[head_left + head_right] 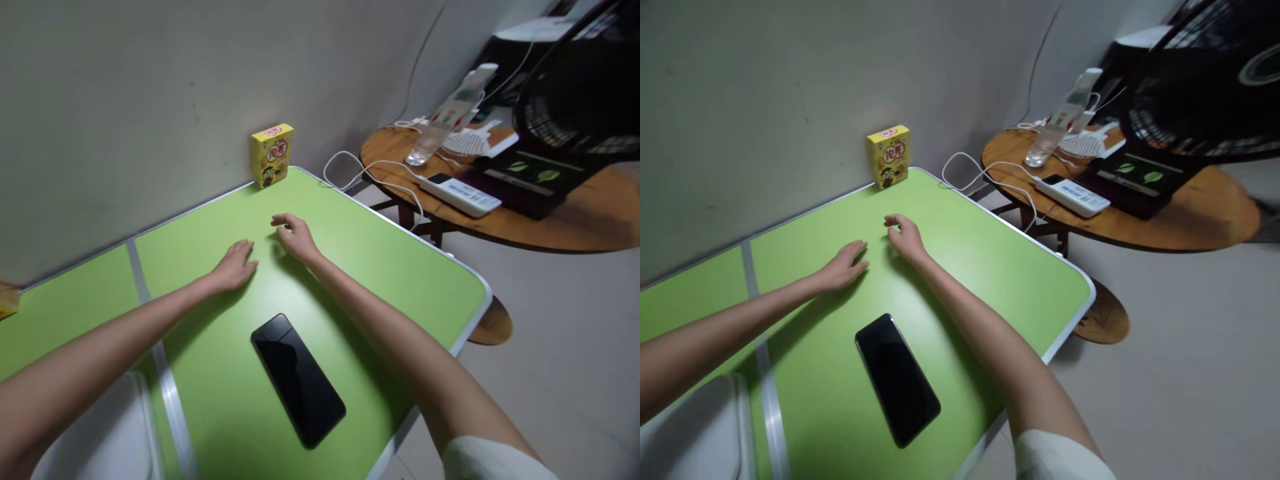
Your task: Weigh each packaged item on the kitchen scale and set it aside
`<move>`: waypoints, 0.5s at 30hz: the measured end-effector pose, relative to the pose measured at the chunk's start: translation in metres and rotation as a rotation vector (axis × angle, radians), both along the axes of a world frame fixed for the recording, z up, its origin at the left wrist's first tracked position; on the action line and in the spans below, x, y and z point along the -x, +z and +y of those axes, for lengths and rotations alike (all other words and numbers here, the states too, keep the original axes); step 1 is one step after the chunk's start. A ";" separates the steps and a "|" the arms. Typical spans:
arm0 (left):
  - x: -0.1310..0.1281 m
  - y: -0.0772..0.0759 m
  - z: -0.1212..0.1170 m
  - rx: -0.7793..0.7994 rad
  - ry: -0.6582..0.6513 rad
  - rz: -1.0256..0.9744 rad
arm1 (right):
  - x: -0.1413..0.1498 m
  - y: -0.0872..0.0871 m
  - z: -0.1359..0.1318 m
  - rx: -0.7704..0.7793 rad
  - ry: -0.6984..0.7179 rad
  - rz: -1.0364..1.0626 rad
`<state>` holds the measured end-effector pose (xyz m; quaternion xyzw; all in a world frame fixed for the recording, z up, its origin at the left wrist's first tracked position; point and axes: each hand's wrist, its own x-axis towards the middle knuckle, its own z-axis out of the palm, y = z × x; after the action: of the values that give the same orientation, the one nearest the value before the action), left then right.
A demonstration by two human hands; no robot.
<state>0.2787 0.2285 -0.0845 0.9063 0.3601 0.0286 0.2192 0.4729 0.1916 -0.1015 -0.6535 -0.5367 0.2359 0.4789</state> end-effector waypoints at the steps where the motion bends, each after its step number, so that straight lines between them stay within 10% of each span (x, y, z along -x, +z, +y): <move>1: -0.014 -0.007 0.012 -0.019 0.026 -0.041 | -0.010 -0.004 0.007 -0.006 -0.032 0.006; 15: -0.128 -0.050 0.127 -0.114 0.368 -0.174 | -0.117 -0.065 0.169 -0.030 -0.237 -0.135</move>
<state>0.4065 0.3550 -0.1343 0.8303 0.4971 0.1666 0.1889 0.5897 0.3608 -0.1662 -0.7194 -0.4902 0.1250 0.4760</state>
